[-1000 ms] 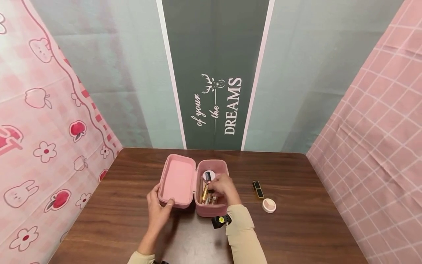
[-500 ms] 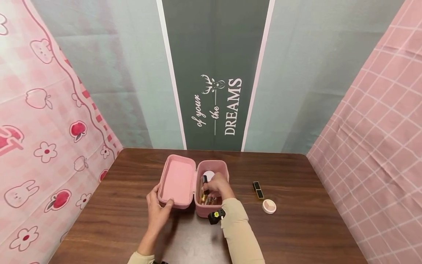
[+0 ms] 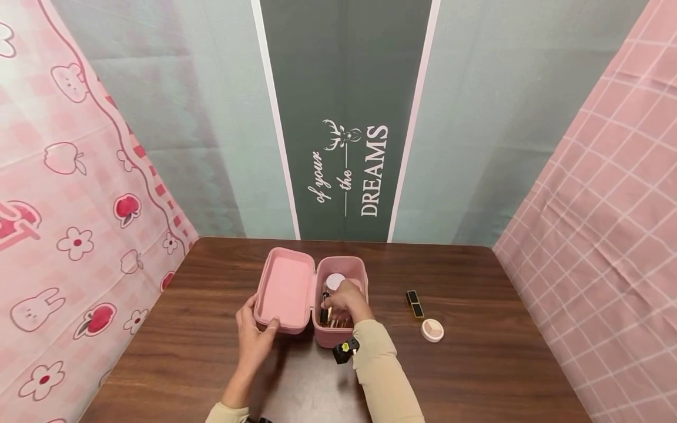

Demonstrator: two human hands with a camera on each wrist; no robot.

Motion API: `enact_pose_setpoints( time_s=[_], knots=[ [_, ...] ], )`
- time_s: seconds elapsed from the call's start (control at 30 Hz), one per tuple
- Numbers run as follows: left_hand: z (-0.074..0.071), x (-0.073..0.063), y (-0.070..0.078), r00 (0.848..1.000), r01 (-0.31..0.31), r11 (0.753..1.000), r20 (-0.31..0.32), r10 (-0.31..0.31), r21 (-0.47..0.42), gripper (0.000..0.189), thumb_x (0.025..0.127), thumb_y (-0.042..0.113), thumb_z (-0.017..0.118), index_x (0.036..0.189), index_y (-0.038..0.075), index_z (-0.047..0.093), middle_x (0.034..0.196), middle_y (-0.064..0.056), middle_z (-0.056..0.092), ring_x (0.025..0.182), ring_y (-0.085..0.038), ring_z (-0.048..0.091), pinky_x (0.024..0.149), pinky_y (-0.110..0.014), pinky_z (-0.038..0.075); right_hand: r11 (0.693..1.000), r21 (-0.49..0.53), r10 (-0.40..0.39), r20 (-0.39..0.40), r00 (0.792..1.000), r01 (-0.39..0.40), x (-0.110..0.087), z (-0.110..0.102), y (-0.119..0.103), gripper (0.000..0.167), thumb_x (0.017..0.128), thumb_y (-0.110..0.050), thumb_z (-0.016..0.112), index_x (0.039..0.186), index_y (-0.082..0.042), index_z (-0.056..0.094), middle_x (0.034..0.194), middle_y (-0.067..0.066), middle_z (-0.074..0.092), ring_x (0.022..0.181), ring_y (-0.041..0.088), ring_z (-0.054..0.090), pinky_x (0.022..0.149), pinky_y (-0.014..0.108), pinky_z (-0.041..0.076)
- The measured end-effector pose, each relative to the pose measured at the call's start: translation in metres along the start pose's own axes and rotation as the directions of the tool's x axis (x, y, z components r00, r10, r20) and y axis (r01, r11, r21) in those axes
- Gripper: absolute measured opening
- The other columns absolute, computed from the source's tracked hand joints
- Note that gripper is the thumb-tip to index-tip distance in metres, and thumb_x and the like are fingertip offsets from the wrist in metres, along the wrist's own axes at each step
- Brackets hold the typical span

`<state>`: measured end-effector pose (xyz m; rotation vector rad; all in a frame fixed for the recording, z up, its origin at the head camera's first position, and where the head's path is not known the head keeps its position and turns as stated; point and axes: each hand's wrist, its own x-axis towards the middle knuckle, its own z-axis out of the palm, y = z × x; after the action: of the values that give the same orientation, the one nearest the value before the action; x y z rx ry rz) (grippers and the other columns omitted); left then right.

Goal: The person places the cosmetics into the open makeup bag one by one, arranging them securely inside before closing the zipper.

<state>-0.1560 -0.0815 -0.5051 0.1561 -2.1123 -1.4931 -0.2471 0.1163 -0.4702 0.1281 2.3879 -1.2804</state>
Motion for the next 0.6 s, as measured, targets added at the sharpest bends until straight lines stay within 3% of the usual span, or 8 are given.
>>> enact_pose_setpoints(
  time_s=[0.23,0.37,0.43,0.5,0.6],
  knots=[
    [0.0,0.0,0.0,1.0,0.003,1.0,0.004,-0.003,-0.004,0.07,0.065,-0.007,0.069,0.129,-0.001,0.044,0.121,-0.019,0.039,0.112,-0.032,0.043,0.09,-0.043,0.033,0.999,-0.04,-0.027,-0.018,0.999,0.026,-0.002,-0.001,-0.002,0.02,0.074,-0.01,0.074,0.063,0.0,0.06,0.058,0.014,0.062,0.052,0.023,0.063,0.049,0.035,0.051],
    [0.0,0.0,0.0,1.0,-0.009,1.0,-0.002,0.009,-0.002,0.069,0.065,-0.007,0.069,0.129,-0.001,0.044,0.12,-0.02,0.04,0.111,-0.033,0.043,0.089,-0.042,0.033,0.983,-0.102,-0.156,-0.017,0.988,0.154,-0.009,-0.004,-0.001,0.014,0.075,-0.01,0.07,0.073,0.002,0.063,0.06,0.01,0.06,0.054,0.024,0.061,0.049,0.032,0.049],
    [0.0,0.0,-0.001,1.0,-0.014,1.0,-0.004,0.014,-0.002,0.069,0.064,-0.007,0.069,0.129,-0.001,0.044,0.12,-0.02,0.04,0.111,-0.033,0.044,0.089,-0.042,0.033,0.952,-0.165,-0.266,-0.018,0.964,0.259,-0.014,-0.007,-0.001,0.012,0.075,-0.008,0.07,0.078,0.001,0.063,0.065,0.006,0.058,0.057,0.021,0.058,0.051,0.029,0.046],
    [0.0,0.0,-0.002,1.0,-0.011,1.0,-0.006,0.011,-0.002,0.069,0.064,-0.006,0.069,0.129,-0.001,0.044,0.121,-0.019,0.04,0.111,-0.033,0.044,0.089,-0.042,0.033,0.902,-0.23,-0.377,-0.006,0.926,0.365,-0.018,-0.009,0.0,0.013,0.075,-0.006,0.07,0.084,0.0,0.064,0.069,0.005,0.057,0.059,0.02,0.055,0.052,0.029,0.045],
    [-0.001,-0.001,-0.002,1.0,-0.008,1.0,-0.004,0.008,-0.003,0.07,0.064,-0.006,0.069,0.13,-0.001,0.044,0.121,-0.019,0.04,0.112,-0.033,0.044,0.089,-0.042,0.033,0.832,-0.305,-0.484,0.008,0.875,0.463,-0.025,-0.01,0.002,0.022,0.075,-0.007,0.072,0.096,-0.001,0.065,0.083,0.006,0.059,0.072,0.019,0.054,0.064,0.033,0.046]
  ],
)
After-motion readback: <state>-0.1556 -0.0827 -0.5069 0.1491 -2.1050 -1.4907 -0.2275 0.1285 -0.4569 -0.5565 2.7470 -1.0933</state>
